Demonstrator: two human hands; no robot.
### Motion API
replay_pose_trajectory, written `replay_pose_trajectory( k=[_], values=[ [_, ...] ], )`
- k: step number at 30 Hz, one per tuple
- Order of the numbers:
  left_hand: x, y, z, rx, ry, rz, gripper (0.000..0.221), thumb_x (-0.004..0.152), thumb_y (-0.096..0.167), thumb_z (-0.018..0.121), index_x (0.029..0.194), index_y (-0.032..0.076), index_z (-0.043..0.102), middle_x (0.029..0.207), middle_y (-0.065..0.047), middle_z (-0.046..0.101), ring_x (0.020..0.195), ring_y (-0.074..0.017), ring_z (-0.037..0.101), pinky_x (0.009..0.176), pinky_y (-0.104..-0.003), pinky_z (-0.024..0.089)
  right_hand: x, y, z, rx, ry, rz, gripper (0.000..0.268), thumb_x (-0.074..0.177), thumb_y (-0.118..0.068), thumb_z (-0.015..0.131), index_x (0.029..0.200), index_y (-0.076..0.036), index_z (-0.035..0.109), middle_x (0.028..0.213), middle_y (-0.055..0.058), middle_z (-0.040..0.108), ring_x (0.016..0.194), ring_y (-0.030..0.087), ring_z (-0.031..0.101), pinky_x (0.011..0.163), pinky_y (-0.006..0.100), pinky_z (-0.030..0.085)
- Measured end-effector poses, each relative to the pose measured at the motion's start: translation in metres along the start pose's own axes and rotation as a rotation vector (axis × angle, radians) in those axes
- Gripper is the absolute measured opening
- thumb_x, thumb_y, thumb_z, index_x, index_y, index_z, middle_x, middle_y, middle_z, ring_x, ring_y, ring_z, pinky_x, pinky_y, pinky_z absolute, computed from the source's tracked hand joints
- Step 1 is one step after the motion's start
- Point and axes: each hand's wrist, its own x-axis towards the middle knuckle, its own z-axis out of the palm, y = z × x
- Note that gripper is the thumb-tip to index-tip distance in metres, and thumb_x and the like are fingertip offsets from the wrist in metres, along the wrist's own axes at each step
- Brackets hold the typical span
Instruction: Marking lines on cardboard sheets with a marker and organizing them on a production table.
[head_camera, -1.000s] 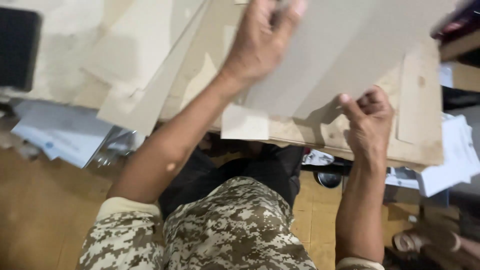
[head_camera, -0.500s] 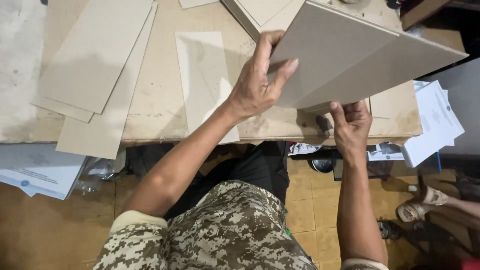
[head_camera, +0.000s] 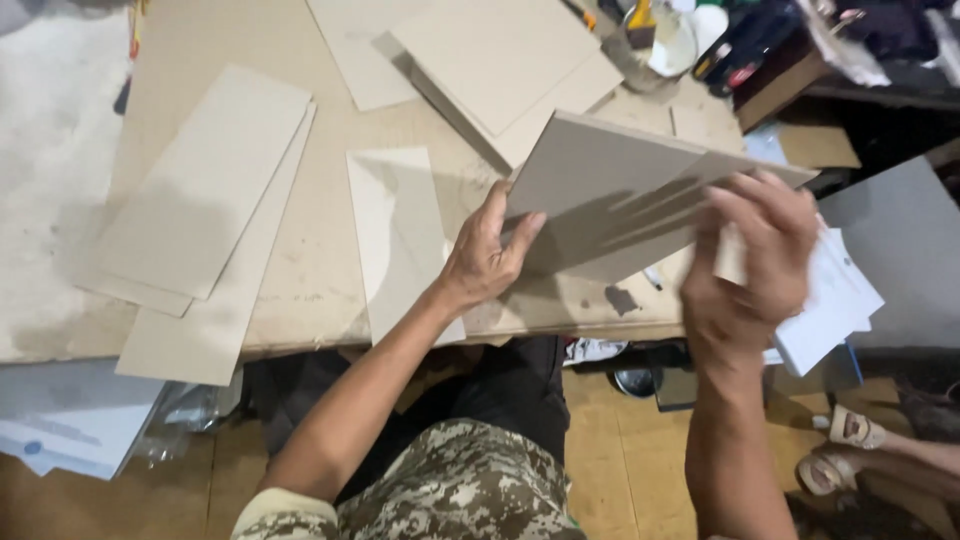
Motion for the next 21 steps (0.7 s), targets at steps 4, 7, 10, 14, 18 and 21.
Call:
replay_pose_trajectory(
  k=[4,7,10,14,18,21],
  values=[
    [-0.003,-0.010,0.000,-0.050,-0.013,-0.008,0.032,0.107,0.016,0.052,0.133,-0.003,0.050,0.115,-0.018,0.063,0.119,-0.0335,0.064,0.105,-0.053,0.049,0.026,-0.018,0.022,-0.050,0.022,-0.169,0.027,0.090,0.012,0.088,0.111,-0.005,0.084,0.119,0.016,0.072,0.117,0.042,0.068,0.120,0.051,0.031],
    [-0.005,-0.011,0.001,-0.043,-0.019,-0.052,0.031,0.104,0.017,0.056,0.130,-0.001,0.053,0.111,-0.019,0.065,0.117,-0.0341,0.065,0.101,-0.053,0.052,0.030,-0.017,0.023,-0.135,0.068,-0.157,0.024,0.090,0.007,0.088,0.109,-0.008,0.084,0.124,0.015,0.070,0.121,0.042,0.065,0.118,0.052,0.032],
    [-0.004,-0.012,0.002,-0.084,-0.026,-0.080,0.031,0.105,0.020,0.056,0.129,0.000,0.055,0.111,-0.018,0.067,0.113,-0.0325,0.066,0.099,-0.053,0.053,0.033,-0.015,0.030,-0.080,0.075,-0.104,0.026,0.087,0.004,0.087,0.104,-0.015,0.083,0.121,0.007,0.070,0.116,0.032,0.066,0.118,0.047,0.033],
    [-0.006,-0.014,0.003,-0.085,-0.024,-0.100,0.030,0.104,0.021,0.056,0.125,0.000,0.056,0.107,-0.018,0.068,0.109,-0.0327,0.067,0.096,-0.054,0.053,0.035,-0.018,0.030,-0.085,0.064,-0.087,0.029,0.087,0.006,0.084,0.105,-0.016,0.082,0.120,0.006,0.070,0.110,0.028,0.068,0.117,0.046,0.033],
    [-0.013,-0.023,0.008,-0.072,-0.027,-0.135,0.023,0.105,0.021,0.054,0.117,0.001,0.057,0.094,-0.014,0.063,0.094,-0.0271,0.064,0.088,-0.053,0.054,0.037,-0.019,0.031,-0.053,0.052,-0.052,0.025,0.092,0.004,0.080,0.108,-0.016,0.081,0.119,0.006,0.070,0.110,0.028,0.068,0.115,0.050,0.032],
    [-0.012,-0.016,0.007,-0.082,-0.025,-0.148,0.022,0.105,0.022,0.054,0.116,0.002,0.056,0.092,-0.012,0.061,0.093,-0.0255,0.063,0.087,-0.052,0.054,0.035,-0.018,0.030,-0.046,0.041,-0.045,0.025,0.092,0.003,0.081,0.108,-0.016,0.081,0.118,0.006,0.070,0.108,0.028,0.068,0.114,0.050,0.033]
  ],
)
